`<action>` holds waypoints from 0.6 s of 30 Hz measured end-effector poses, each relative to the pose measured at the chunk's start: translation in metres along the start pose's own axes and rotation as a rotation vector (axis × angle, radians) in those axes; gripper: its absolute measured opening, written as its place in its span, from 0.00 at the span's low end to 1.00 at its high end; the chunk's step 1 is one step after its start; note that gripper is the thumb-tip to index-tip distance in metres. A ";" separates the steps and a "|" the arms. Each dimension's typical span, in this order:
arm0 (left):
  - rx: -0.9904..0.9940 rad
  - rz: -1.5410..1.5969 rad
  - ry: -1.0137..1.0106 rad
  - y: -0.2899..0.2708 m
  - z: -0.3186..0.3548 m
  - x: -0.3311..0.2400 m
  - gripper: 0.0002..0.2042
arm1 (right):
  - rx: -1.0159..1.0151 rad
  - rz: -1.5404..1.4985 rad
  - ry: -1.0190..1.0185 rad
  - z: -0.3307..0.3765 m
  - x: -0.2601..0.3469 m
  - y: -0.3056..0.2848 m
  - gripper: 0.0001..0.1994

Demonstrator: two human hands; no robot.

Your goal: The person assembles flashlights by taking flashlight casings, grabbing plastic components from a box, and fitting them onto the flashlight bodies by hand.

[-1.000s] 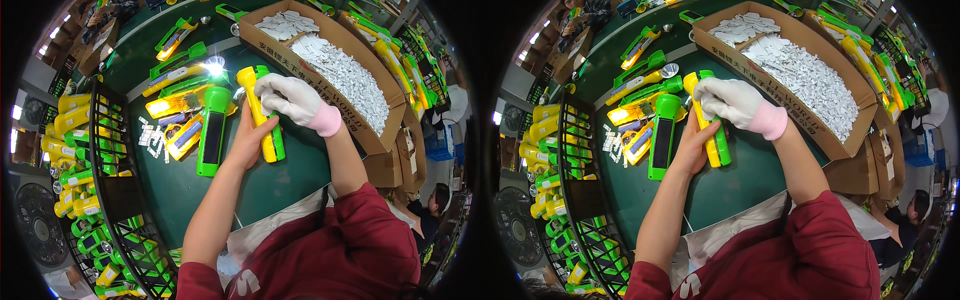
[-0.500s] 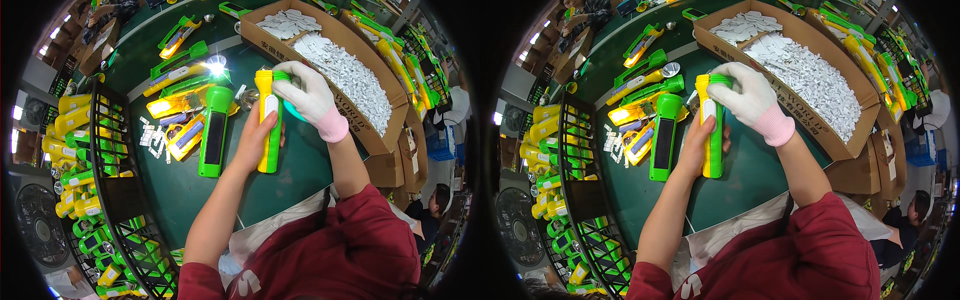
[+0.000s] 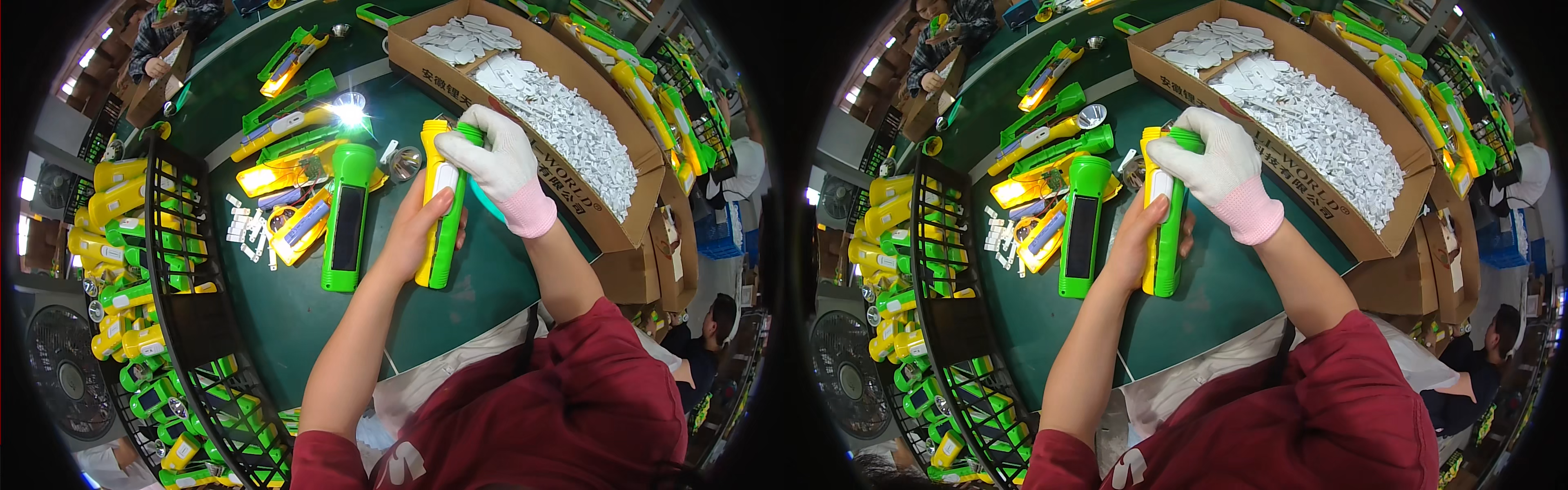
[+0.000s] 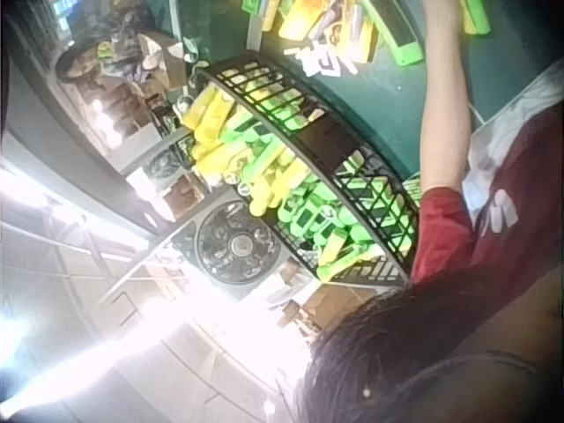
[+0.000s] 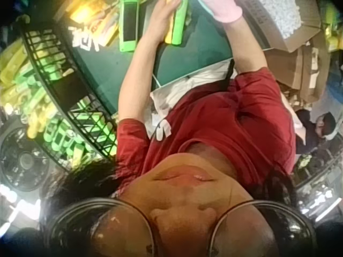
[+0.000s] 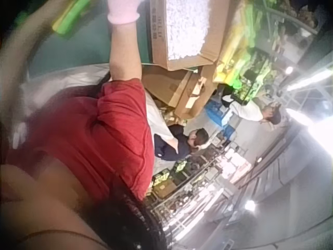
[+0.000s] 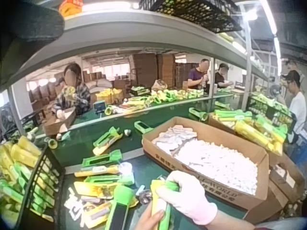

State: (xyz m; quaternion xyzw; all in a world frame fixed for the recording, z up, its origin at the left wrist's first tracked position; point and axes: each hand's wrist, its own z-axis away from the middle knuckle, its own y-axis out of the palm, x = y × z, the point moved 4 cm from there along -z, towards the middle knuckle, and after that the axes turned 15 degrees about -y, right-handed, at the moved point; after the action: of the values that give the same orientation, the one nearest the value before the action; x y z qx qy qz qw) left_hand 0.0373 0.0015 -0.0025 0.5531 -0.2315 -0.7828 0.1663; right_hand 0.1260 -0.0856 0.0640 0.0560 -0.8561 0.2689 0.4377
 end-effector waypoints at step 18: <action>0.385 0.618 -0.066 -0.003 0.007 0.000 0.31 | 0.014 -0.034 -0.053 0.007 0.000 0.011 0.19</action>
State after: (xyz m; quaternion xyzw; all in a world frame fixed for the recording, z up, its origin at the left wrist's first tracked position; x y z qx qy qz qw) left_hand 0.0306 0.0054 -0.0025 0.4525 -0.5361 -0.6552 0.2804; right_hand 0.1175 -0.0800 0.0569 0.0808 -0.8645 0.2660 0.4187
